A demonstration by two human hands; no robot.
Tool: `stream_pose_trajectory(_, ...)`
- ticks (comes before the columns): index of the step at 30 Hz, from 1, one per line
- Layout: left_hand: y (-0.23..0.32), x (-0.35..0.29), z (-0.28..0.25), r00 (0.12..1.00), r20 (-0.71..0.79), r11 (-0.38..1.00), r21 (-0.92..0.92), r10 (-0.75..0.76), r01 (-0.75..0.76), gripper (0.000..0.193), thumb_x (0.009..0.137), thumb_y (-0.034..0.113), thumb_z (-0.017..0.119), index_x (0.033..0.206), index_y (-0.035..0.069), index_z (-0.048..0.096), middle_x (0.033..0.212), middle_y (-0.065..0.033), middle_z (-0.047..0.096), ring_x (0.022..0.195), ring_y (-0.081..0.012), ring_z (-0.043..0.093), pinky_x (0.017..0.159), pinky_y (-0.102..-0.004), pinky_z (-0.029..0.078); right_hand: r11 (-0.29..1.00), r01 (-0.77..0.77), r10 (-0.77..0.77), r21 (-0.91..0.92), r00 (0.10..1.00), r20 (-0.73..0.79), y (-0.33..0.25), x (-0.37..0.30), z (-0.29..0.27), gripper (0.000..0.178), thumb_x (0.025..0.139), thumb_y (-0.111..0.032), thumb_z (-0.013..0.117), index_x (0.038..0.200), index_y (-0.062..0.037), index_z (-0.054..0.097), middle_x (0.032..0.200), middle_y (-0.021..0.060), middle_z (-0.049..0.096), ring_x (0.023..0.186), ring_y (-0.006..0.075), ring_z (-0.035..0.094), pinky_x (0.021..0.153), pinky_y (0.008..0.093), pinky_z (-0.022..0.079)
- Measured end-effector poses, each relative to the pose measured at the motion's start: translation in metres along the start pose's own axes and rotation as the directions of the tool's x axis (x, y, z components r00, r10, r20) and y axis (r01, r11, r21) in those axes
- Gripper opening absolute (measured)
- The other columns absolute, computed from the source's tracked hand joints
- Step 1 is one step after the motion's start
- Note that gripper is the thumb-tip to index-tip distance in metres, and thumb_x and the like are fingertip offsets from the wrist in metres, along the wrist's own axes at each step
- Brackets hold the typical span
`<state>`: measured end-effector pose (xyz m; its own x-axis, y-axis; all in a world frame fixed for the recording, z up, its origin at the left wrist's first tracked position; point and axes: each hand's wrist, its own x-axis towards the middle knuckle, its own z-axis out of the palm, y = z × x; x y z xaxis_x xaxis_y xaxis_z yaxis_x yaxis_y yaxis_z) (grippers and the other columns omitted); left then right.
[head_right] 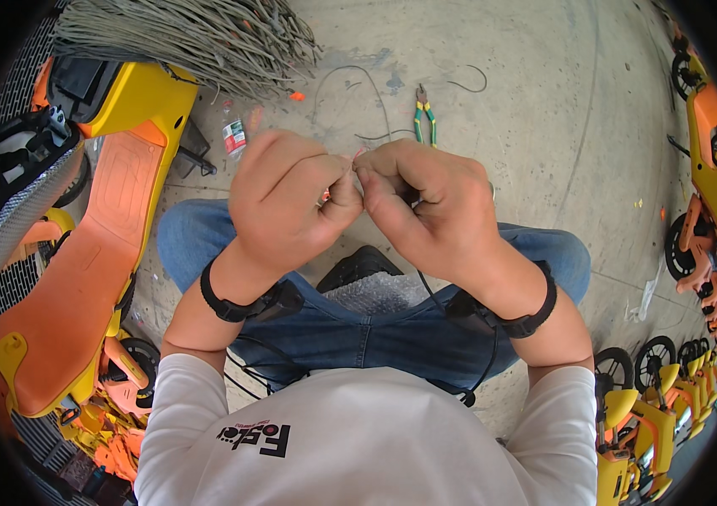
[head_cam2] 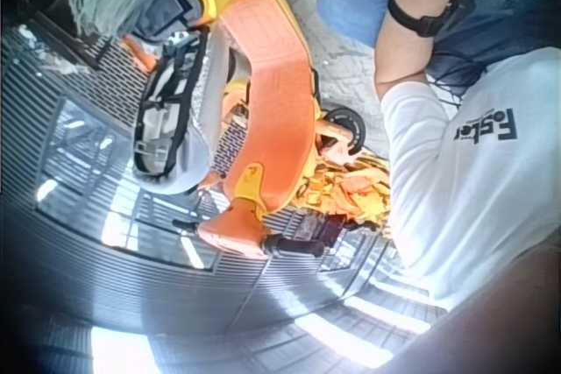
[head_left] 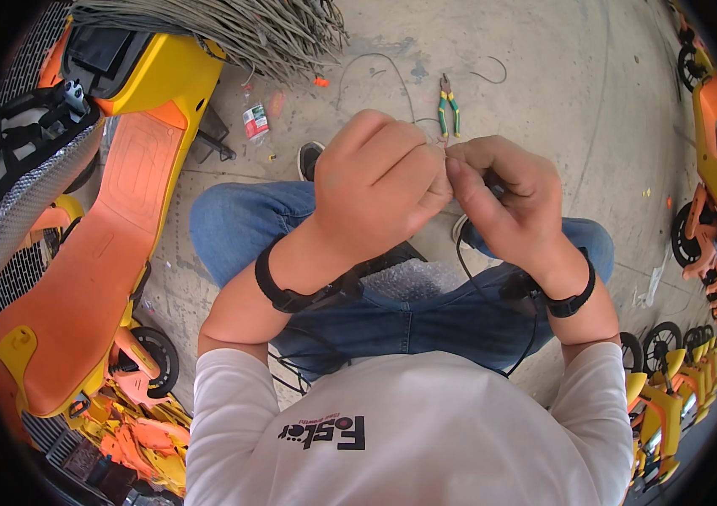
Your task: The person strips the insulation from a wire and twists the exposed copper ends together while sitting on the floor surrounded by electric scooters.
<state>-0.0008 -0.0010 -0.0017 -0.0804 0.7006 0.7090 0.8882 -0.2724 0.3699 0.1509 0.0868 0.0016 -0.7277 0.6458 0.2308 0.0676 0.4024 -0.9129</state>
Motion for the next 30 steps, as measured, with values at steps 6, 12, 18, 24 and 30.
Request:
stream_pose_trajectory(6,-0.009,0.005,-0.008,0.996,-0.004,0.995,-0.039,-0.089,0.089,0.017,0.063,-0.003,0.068,0.074,0.006,0.060,0.071,-0.0070,0.056,0.061,-0.0242,0.053,0.057,-0.0305,0.045,0.992,-0.056,0.048,0.109,0.996,0.069,-0.003,-0.001,-0.006,0.007,0.083,-0.002,0.063,0.088,0.0016,0.065,0.069,0.0055,0.063,0.057,0.0088,0.056,0.053,0.0240,0.045)
stream_pose_trajectory(12,-0.009,0.006,-0.015,0.927,0.139,0.882,-0.286,-0.349,0.375,0.012,0.071,0.002,0.070,0.080,0.005,0.063,0.076,-0.0068,0.060,0.062,-0.0204,0.056,0.054,-0.0275,0.046,0.942,-0.195,0.179,0.274,0.980,0.081,-0.007,0.001,-0.009,0.008,0.088,-0.005,0.060,0.090,0.0017,0.064,0.070,0.0024,0.063,0.062,0.0059,0.056,0.057,0.0217,0.045)
stream_pose_trajectory(18,-0.004,0.002,-0.007,0.968,0.127,0.907,-0.342,-0.217,0.248,0.015,0.081,0.002,0.070,0.095,0.002,0.067,0.085,-0.0063,0.064,0.065,-0.0138,0.059,0.057,-0.0262,0.047,0.956,-0.152,0.137,0.253,0.988,0.073,-0.001,0.001,-0.007,0.008,0.090,-0.005,0.059,0.090,0.0007,0.064,0.069,0.0029,0.063,0.061,0.0068,0.056,0.056,0.0220,0.045)
stream_pose_trajectory(24,-0.007,0.002,-0.007,0.959,0.195,0.886,-0.378,-0.207,0.268,0.020,0.084,0.003,0.069,0.104,0.002,0.068,0.088,-0.0088,0.066,0.066,-0.0152,0.060,0.058,-0.0254,0.047,0.983,-0.102,0.094,0.151,0.994,0.062,-0.002,0.003,-0.009,0.007,0.090,-0.004,0.059,0.091,0.0000,0.065,0.068,0.0030,0.061,0.060,0.0072,0.054,0.055,0.0226,0.044)
stream_pose_trajectory(30,-0.007,0.004,-0.014,0.943,0.248,0.906,-0.303,-0.223,0.294,0.016,0.081,0.004,0.071,0.097,0.002,0.069,0.083,-0.0082,0.065,0.065,-0.0144,0.058,0.057,-0.0257,0.045,0.944,-0.204,0.179,0.261,0.977,0.115,-0.004,0.005,-0.014,0.008,0.091,-0.008,0.061,0.092,-0.0004,0.065,0.070,0.0020,0.061,0.061,0.0061,0.053,0.055,0.0208,0.043)
